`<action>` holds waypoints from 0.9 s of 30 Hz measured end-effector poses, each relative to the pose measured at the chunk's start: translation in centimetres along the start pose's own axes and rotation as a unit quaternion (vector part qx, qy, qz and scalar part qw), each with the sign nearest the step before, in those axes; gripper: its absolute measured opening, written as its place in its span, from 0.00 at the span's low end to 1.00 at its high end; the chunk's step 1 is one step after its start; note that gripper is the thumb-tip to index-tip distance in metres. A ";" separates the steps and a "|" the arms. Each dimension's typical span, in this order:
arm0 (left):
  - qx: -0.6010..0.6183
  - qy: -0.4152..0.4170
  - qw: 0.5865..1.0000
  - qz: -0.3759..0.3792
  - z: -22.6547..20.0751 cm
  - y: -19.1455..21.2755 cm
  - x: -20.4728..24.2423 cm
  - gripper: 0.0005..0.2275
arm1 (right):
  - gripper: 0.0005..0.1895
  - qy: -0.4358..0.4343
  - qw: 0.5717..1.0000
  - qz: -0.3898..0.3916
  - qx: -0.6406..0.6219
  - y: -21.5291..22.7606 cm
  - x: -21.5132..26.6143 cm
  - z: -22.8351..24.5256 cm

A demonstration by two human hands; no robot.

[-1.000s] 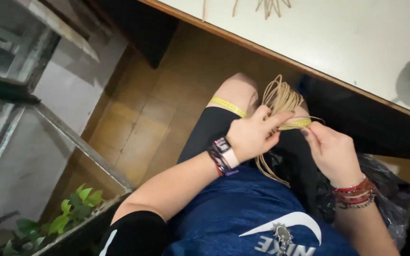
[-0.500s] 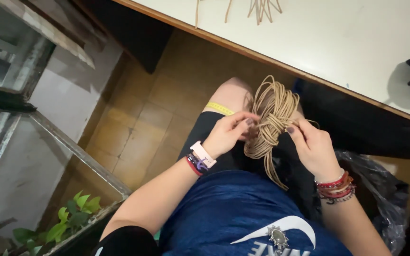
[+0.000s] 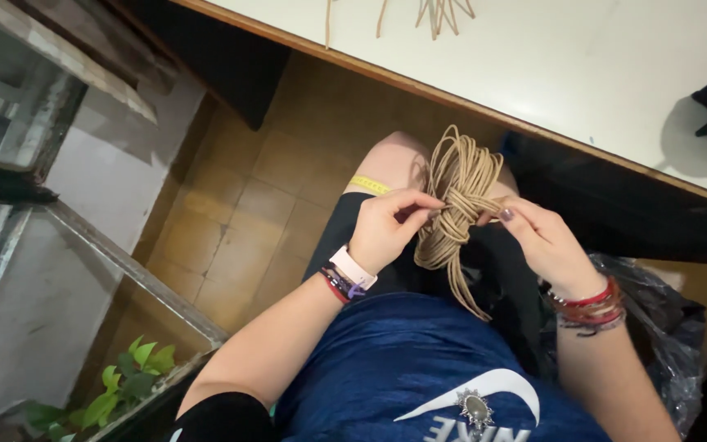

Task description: Measuring and cutting bundles of natural fiber to specific lengths using a tape measure and scissors

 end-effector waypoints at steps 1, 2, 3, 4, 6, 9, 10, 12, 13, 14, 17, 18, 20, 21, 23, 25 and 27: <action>0.001 -0.001 1.000 0.001 -0.2 0.0 -0.4 0.08 | 0.15 0.000 1.000 -0.002 0.001 0.4 -0.3 0.2; -0.011 -0.010 1.000 0.004 -0.4 0.1 -0.7 0.07 | 0.13 -0.008 1.000 0.022 0.004 0.3 -0.5 0.3; -0.024 -0.019 1.000 0.008 -0.7 0.1 -0.9 0.06 | 0.12 -0.015 0.999 0.045 0.006 0.2 -0.7 0.5; -0.025 -0.020 0.999 0.008 -0.4 -0.3 -1.0 0.06 | 0.12 -0.014 0.999 0.044 0.005 0.3 -1.0 0.6; 0.049 0.066 0.996 -0.016 1.5 -0.9 -1.0 0.05 | 0.12 -0.020 0.997 0.061 0.040 0.4 -1.4 0.9; 0.087 0.072 0.991 -0.071 -0.4 0.0 -0.8 0.07 | 0.11 -0.027 0.997 0.058 0.043 0.0 -1.5 0.7; 0.087 0.073 0.991 -0.072 -0.7 -0.2 -0.4 0.07 | 0.11 -0.028 0.997 0.059 0.043 0.1 -1.4 0.1; 0.120 0.082 0.985 -0.091 -1.2 -0.4 0.2 0.10 | 0.12 -0.040 0.997 0.053 0.039 0.5 -1.4 -1.1; 0.120 0.081 0.985 -0.091 -2.0 -0.4 0.4 0.10 | 0.12 -0.039 0.997 0.052 0.039 0.5 -1.4 -0.7; 0.079 0.060 0.991 -0.086 -3.1 -0.4 0.7 0.15 | 0.12 -0.039 0.997 0.057 0.032 0.4 -1.3 -0.3; -0.072 -0.029 0.994 -0.073 -5.1 -0.7 1.0 0.19 | 0.16 -0.027 0.997 0.077 -0.012 0.0 -0.8 -0.3; -0.181 -0.096 0.976 -0.067 -6.0 -1.2 0.9 0.18 | 0.19 -0.015 0.994 0.092 -0.047 -0.1 -0.7 -0.3; -0.186 -0.106 0.975 -0.065 -6.0 -1.0 0.9 0.16 | 0.25 -0.081 0.983 0.117 -0.118 0.7 -0.1 -2.9; -0.192 -0.114 0.973 -0.064 -6.1 -0.9 0.8 0.13 | 0.36 -0.147 0.961 0.140 -0.188 0.9 0.4 -4.4; -0.189 -0.113 0.973 -0.064 -5.8 -0.5 0.6 0.13 | 0.40 -0.182 0.956 0.094 -0.208 2.2 0.9 -6.1; -0.185 -0.109 0.975 -0.061 -5.4 -0.3 0.7 0.13 | 0.43 -0.220 0.947 0.047 -0.228 3.2 2.1 -7.9; -0.192 -0.104 0.973 -0.070 -5.1 -0.1 0.6 0.14 | 0.37 -0.185 0.958 0.070 -0.210 3.5 2.9 -8.6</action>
Point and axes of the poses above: each hand's wrist, its own x-axis away from the middle knuckle, its own y-axis out of the back of the hand, z = x × y, the point moved 7 cm from there along -x, towards the middle knuckle, and after that the axes turned 9 degrees about -x, right-handed, at the moved point
